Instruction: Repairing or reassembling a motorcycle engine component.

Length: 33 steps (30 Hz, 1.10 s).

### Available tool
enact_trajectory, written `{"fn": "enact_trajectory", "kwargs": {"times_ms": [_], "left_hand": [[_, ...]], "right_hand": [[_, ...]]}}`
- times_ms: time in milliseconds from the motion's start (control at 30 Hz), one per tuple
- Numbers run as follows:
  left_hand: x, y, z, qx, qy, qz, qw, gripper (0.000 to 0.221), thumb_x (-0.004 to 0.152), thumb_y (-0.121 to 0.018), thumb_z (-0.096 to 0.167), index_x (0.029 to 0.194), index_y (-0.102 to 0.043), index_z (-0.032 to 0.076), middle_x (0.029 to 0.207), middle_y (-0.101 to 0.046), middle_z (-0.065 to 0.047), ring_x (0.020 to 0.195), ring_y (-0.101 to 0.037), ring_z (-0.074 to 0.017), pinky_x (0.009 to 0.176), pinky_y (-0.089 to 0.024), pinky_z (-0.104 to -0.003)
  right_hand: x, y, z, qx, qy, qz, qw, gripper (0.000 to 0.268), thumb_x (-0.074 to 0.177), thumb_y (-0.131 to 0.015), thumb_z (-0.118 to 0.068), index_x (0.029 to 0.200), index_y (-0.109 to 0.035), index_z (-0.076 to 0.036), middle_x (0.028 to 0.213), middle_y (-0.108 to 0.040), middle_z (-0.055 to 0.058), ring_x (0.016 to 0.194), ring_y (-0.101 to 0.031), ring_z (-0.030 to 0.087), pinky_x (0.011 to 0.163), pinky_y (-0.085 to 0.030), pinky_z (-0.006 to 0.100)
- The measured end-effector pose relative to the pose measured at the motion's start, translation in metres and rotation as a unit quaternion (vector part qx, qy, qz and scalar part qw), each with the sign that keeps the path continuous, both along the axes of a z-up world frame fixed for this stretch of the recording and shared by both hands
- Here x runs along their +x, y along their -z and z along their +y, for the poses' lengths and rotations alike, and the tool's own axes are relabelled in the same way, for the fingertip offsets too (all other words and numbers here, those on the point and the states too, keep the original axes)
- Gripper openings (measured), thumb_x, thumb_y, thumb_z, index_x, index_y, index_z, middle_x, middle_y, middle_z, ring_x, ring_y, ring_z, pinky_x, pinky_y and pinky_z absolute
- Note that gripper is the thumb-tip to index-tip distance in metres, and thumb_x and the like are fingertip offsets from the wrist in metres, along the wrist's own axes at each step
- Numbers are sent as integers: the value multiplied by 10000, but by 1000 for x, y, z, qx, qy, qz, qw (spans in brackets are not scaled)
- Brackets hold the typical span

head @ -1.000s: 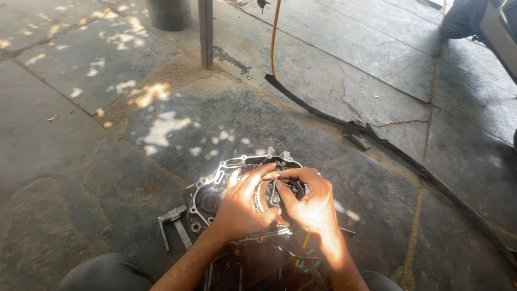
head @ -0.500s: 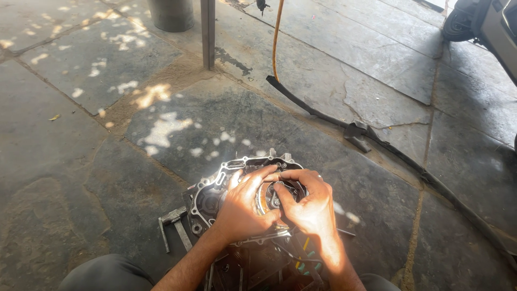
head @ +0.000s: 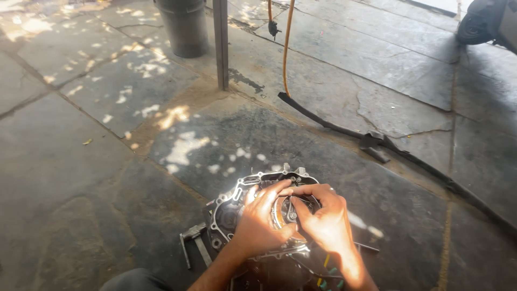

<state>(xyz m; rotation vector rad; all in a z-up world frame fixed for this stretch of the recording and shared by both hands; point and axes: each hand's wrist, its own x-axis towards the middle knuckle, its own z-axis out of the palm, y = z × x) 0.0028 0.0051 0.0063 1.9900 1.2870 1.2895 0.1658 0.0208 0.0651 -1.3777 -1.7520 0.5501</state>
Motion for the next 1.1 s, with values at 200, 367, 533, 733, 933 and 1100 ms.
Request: {"fn": "enact_trajectory", "kwargs": {"times_ms": [200, 367, 533, 733, 933, 1100], "left_hand": [[6, 1, 1, -6, -13, -7, 1000, 903, 618, -869, 260, 1434, -510, 118, 1365, -666, -92, 1303, -610, -289, 1193, -263, -600], [1, -2, 0, -35, 9, -11, 999, 927, 623, -852, 235, 1464, -483, 111, 1405, -642, -102, 1314, -596, -298, 1189, -230, -618], [4, 0, 1, -35, 1, -7, 999, 910, 639, -851, 251, 1461, -486, 115, 1372, -662, -95, 1315, -600, -298, 1196, -237, -620], [2, 0, 2, -14, -3, 4, 1000, 894, 640, -841, 249, 1453, -494, 113, 1366, -670, -102, 1301, -614, -296, 1185, -274, -614], [5, 6, 3, -14, -7, -4, 1000, 909, 617, -853, 257, 1443, -499, 117, 1332, -691, -93, 1283, -620, -301, 1171, -284, -604], [8, 13, 6, 6, -21, -6, 1000, 920, 605, -864, 244, 1441, -505, 106, 1360, -672, -110, 1295, -611, -315, 1163, -234, -609]], "right_hand": [[6, 6, -1, 22, -49, 67, 996, 194, 810, -777, -127, 996, -761, -75, 960, -793, 103, 865, -786, 171, 768, -605, 300], [4, -2, -3, -52, 10, 9, 999, 213, 777, -787, -123, 987, -798, -89, 914, -778, 107, 785, -767, 196, 687, -579, 324], [4, 0, 0, -12, -11, 31, 999, 228, 768, -799, -134, 986, -774, -73, 934, -782, 87, 808, -772, 177, 704, -588, 304], [4, 3, 2, -29, -19, 59, 998, 197, 790, -770, -115, 983, -787, -79, 903, -811, 84, 793, -787, 174, 701, -594, 293], [4, -6, -4, 11, -23, 16, 1000, 180, 782, -793, -103, 958, -801, -69, 872, -802, 109, 767, -768, 189, 693, -582, 290], [10, 4, 4, -21, -26, 20, 999, 191, 767, -744, -63, 950, -800, -61, 877, -816, 94, 743, -787, 196, 648, -578, 310]]}}
